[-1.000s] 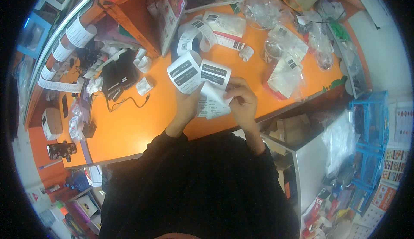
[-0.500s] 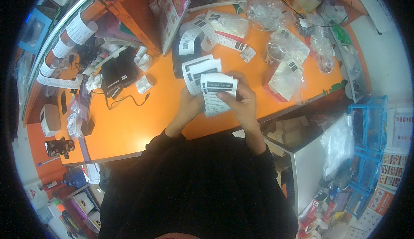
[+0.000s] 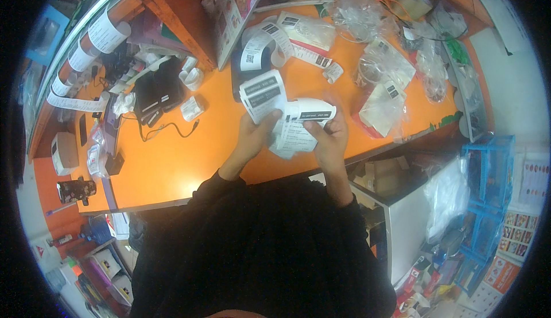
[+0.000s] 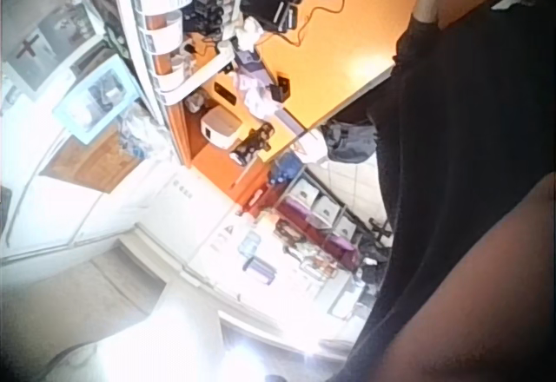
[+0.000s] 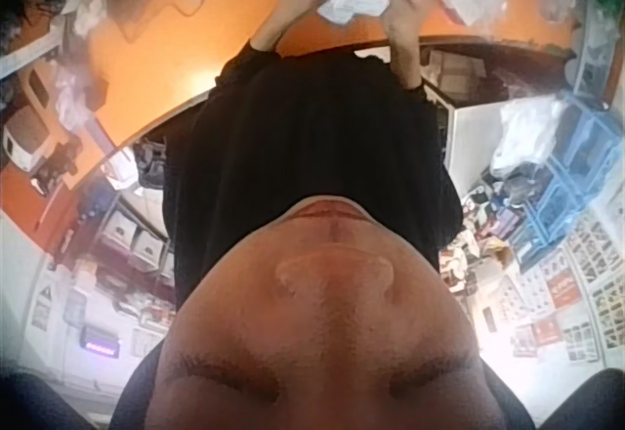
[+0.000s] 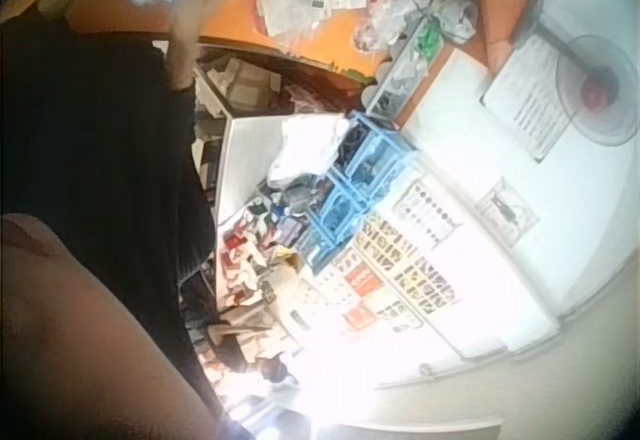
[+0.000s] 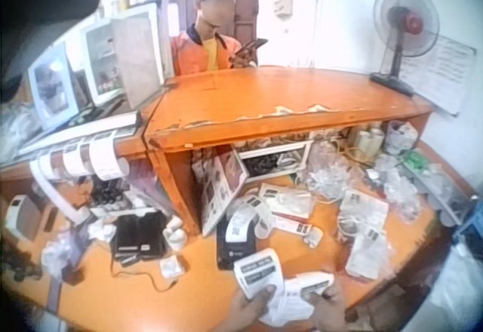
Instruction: The person uses a tablet at a counter, moves to a food warmer to organize receipts, and then sorts and hands a long receipt to a customer at the counter.
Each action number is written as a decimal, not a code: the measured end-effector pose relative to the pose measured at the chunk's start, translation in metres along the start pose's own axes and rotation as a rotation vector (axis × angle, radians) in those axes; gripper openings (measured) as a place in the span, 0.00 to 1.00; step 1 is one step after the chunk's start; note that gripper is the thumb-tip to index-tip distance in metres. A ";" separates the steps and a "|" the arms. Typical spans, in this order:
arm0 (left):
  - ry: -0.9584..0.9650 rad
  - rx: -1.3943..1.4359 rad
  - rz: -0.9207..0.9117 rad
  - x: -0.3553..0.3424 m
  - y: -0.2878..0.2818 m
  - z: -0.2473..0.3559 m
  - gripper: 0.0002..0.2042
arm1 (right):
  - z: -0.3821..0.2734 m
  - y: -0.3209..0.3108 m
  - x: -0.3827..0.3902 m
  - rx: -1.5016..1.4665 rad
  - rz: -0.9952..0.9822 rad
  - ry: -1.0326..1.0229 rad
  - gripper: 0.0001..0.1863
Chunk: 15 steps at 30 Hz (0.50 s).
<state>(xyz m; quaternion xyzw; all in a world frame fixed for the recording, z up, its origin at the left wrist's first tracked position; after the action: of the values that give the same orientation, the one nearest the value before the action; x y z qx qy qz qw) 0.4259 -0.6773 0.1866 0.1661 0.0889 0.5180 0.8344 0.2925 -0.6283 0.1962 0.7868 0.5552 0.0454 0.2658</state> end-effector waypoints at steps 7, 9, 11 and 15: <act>0.034 0.014 0.032 0.001 -0.003 -0.014 0.10 | 0.006 0.010 -0.003 0.153 -0.106 0.168 0.33; 0.035 -0.050 0.034 0.000 -0.003 -0.012 0.10 | 0.009 0.009 -0.003 0.150 -0.112 0.191 0.29; 0.044 -0.007 0.062 -0.001 -0.002 -0.015 0.13 | 0.009 0.012 -0.003 0.158 -0.110 0.182 0.26; 0.081 -0.057 0.111 -0.003 0.001 -0.016 0.13 | 0.018 0.003 -0.002 0.278 -0.102 0.194 0.20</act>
<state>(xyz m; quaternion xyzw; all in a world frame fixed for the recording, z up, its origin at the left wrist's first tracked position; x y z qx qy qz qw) 0.4191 -0.6764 0.1716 0.1261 0.0986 0.5720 0.8045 0.3006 -0.6375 0.1831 0.7788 0.6182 0.0305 0.1014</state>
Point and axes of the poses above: each hand's wrist, its own x-axis away from the middle knuckle, its own y-axis out of the palm, z = x × y, the point moved 3 cm from there along -x, towards the middle knuckle, and after that the axes turned 5 degrees about -y, right-handed, at the moved point
